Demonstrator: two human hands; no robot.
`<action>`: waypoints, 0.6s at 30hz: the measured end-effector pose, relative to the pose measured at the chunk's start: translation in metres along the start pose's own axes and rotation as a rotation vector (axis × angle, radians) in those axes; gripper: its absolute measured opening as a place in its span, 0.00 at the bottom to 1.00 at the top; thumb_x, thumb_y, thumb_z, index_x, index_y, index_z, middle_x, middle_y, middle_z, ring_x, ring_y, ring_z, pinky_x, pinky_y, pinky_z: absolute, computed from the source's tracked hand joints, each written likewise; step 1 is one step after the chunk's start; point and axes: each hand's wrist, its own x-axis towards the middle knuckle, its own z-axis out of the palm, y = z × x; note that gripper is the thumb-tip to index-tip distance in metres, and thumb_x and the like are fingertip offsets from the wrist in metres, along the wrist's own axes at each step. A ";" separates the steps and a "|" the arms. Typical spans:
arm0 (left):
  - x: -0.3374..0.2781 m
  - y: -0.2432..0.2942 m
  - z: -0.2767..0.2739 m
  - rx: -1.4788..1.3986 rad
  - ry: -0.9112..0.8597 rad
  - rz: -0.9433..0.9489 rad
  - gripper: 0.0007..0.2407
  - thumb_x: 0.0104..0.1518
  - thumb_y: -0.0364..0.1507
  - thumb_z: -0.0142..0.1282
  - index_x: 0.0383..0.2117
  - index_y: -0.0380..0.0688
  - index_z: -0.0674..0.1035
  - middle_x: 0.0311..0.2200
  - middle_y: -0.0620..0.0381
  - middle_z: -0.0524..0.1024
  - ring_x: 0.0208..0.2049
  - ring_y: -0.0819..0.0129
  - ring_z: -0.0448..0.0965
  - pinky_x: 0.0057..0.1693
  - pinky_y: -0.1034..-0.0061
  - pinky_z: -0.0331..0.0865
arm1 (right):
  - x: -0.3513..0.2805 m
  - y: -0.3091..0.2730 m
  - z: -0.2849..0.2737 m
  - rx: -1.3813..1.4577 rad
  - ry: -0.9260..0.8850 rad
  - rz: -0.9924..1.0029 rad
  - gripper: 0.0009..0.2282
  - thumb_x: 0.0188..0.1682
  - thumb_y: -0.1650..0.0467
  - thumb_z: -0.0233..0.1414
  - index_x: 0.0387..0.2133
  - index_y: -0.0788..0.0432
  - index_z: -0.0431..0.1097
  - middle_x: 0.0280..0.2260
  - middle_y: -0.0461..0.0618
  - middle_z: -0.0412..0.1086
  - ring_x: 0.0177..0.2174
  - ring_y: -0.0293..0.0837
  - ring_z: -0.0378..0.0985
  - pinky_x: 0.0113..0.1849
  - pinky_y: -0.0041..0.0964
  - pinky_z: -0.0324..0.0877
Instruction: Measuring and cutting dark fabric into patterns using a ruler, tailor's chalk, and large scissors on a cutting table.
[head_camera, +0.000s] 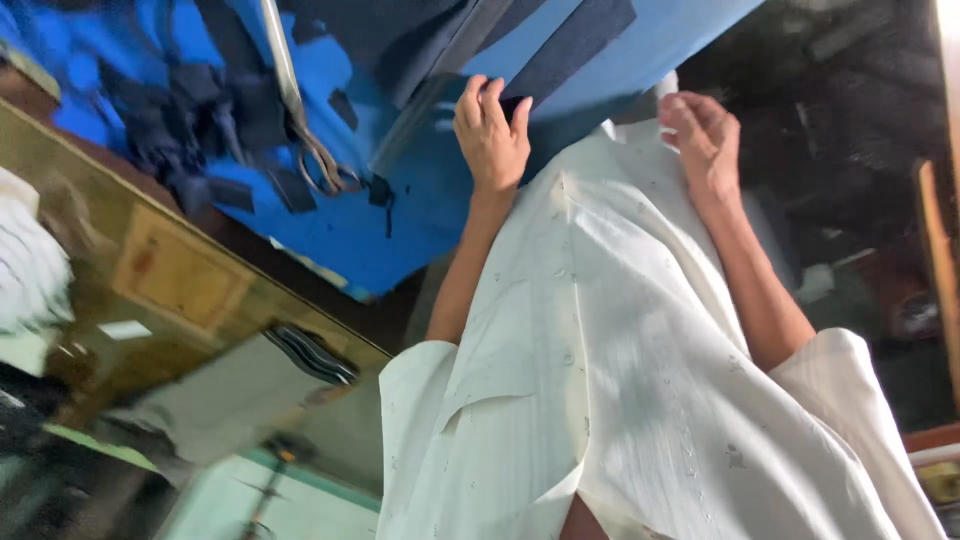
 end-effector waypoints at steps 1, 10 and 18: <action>0.005 0.002 -0.004 -0.008 -0.008 0.033 0.16 0.67 0.43 0.50 0.48 0.45 0.76 0.53 0.51 0.69 0.49 0.52 0.75 0.54 0.59 0.72 | -0.006 -0.002 0.006 0.025 0.024 -0.001 0.14 0.53 0.59 0.54 0.44 0.53 0.75 0.34 0.36 0.74 0.34 0.27 0.75 0.39 0.22 0.72; 0.045 0.033 -0.038 -0.645 -0.647 -0.320 0.08 0.59 0.34 0.59 0.34 0.49 0.73 0.29 0.41 0.76 0.31 0.40 0.80 0.34 0.53 0.70 | -0.010 -0.042 0.063 0.515 -0.375 0.602 0.43 0.47 0.44 0.49 0.63 0.70 0.60 0.63 0.72 0.58 0.65 0.60 0.59 0.65 0.46 0.55; 0.072 0.138 -0.071 -0.828 -0.745 -0.263 0.15 0.65 0.31 0.55 0.53 0.39 0.70 0.38 0.45 0.77 0.30 0.68 0.78 0.32 0.73 0.76 | 0.041 -0.068 0.005 1.361 -0.132 0.388 0.08 0.44 0.68 0.65 0.31 0.61 0.78 0.31 0.52 0.80 0.32 0.48 0.86 0.38 0.40 0.81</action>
